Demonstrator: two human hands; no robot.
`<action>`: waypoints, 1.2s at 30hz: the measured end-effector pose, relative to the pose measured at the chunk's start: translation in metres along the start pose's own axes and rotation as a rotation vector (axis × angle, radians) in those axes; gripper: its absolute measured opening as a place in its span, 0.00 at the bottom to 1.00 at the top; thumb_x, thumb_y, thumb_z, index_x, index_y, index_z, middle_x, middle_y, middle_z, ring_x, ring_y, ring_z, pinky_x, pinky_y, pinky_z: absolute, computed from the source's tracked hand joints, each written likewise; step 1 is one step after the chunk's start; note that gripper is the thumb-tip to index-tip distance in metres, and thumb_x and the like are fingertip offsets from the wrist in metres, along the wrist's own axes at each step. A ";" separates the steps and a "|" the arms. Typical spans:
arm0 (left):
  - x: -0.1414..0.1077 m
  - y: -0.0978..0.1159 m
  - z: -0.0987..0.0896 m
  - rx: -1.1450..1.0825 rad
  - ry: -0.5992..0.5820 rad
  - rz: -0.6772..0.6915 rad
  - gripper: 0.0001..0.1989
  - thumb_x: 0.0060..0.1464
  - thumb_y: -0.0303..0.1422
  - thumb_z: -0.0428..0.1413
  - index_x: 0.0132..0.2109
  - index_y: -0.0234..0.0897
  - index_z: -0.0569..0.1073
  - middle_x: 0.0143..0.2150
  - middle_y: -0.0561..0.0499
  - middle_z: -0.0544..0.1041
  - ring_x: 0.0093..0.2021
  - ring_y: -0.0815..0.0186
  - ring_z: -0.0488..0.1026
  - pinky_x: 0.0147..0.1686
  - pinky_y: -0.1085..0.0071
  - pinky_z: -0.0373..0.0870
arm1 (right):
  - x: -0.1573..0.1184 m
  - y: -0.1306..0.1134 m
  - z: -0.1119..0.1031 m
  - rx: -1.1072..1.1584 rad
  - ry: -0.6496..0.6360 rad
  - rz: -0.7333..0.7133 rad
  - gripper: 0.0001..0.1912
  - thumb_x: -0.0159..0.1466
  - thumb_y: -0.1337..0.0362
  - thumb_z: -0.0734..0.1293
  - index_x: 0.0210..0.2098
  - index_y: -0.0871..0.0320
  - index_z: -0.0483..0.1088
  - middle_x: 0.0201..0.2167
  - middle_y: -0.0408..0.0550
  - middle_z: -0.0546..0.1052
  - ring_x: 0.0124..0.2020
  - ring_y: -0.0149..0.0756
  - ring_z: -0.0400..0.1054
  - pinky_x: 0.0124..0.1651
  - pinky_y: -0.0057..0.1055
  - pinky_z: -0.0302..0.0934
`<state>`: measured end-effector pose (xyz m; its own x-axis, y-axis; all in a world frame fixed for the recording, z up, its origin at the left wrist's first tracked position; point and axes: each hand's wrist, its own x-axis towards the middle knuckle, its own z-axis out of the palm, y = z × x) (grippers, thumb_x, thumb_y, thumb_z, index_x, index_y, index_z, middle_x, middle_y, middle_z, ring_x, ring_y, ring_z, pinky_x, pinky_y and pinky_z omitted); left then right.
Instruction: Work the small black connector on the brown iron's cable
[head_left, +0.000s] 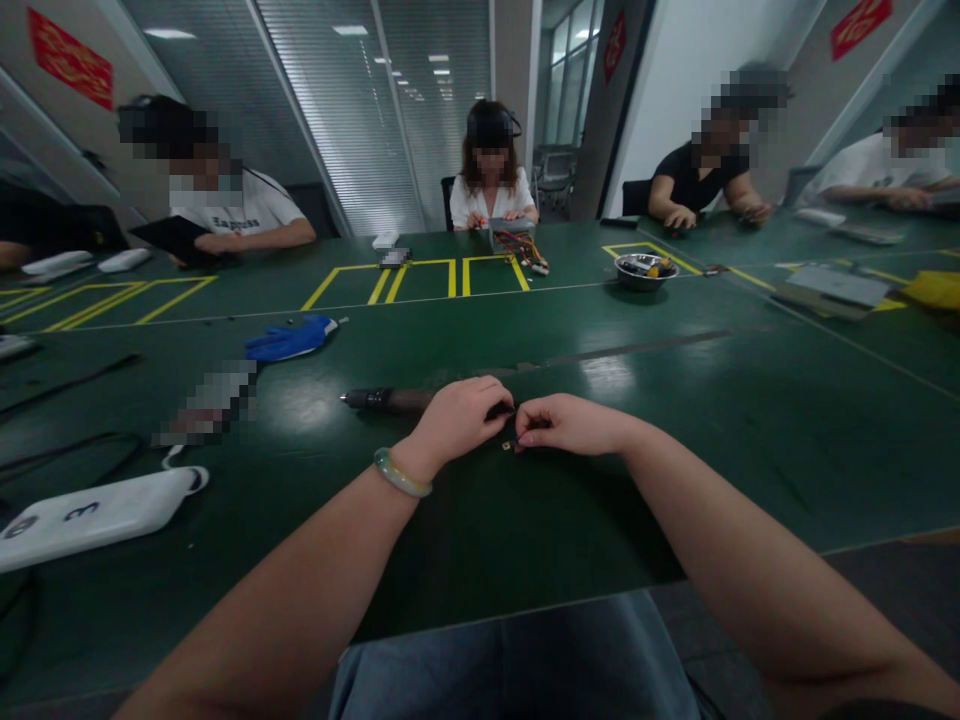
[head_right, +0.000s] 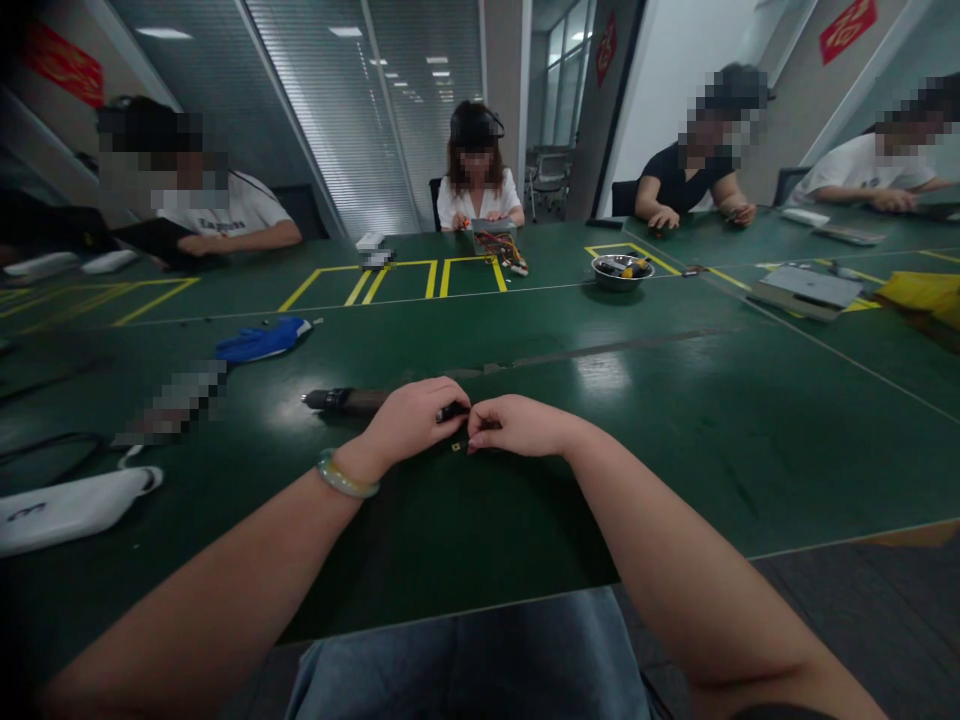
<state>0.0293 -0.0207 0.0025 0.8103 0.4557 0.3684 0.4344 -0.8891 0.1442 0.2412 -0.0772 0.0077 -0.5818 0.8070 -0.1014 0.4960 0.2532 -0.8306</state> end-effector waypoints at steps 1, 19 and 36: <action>0.000 -0.001 0.000 -0.019 0.004 -0.002 0.07 0.56 0.30 0.56 0.43 0.39 0.72 0.42 0.50 0.74 0.44 0.63 0.72 0.45 0.66 0.69 | 0.000 0.001 0.000 0.025 0.017 0.025 0.06 0.64 0.62 0.67 0.39 0.57 0.72 0.39 0.44 0.77 0.40 0.34 0.70 0.43 0.29 0.62; -0.001 -0.007 0.003 -0.095 0.018 -0.011 0.08 0.58 0.33 0.55 0.45 0.40 0.74 0.44 0.51 0.76 0.45 0.64 0.73 0.48 0.66 0.70 | 0.001 0.001 -0.008 -0.278 0.389 0.199 0.06 0.62 0.59 0.70 0.35 0.54 0.76 0.30 0.42 0.77 0.30 0.33 0.70 0.31 0.27 0.59; 0.000 -0.010 0.003 -0.131 -0.007 0.020 0.07 0.59 0.32 0.56 0.45 0.39 0.73 0.44 0.51 0.76 0.46 0.64 0.73 0.49 0.65 0.69 | 0.000 0.001 -0.009 -0.437 0.390 0.099 0.03 0.64 0.62 0.69 0.36 0.54 0.76 0.31 0.41 0.76 0.32 0.32 0.70 0.33 0.27 0.57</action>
<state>0.0257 -0.0120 -0.0015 0.8210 0.4380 0.3662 0.3638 -0.8957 0.2556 0.2479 -0.0720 0.0119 -0.2798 0.9537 0.1104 0.8034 0.2956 -0.5169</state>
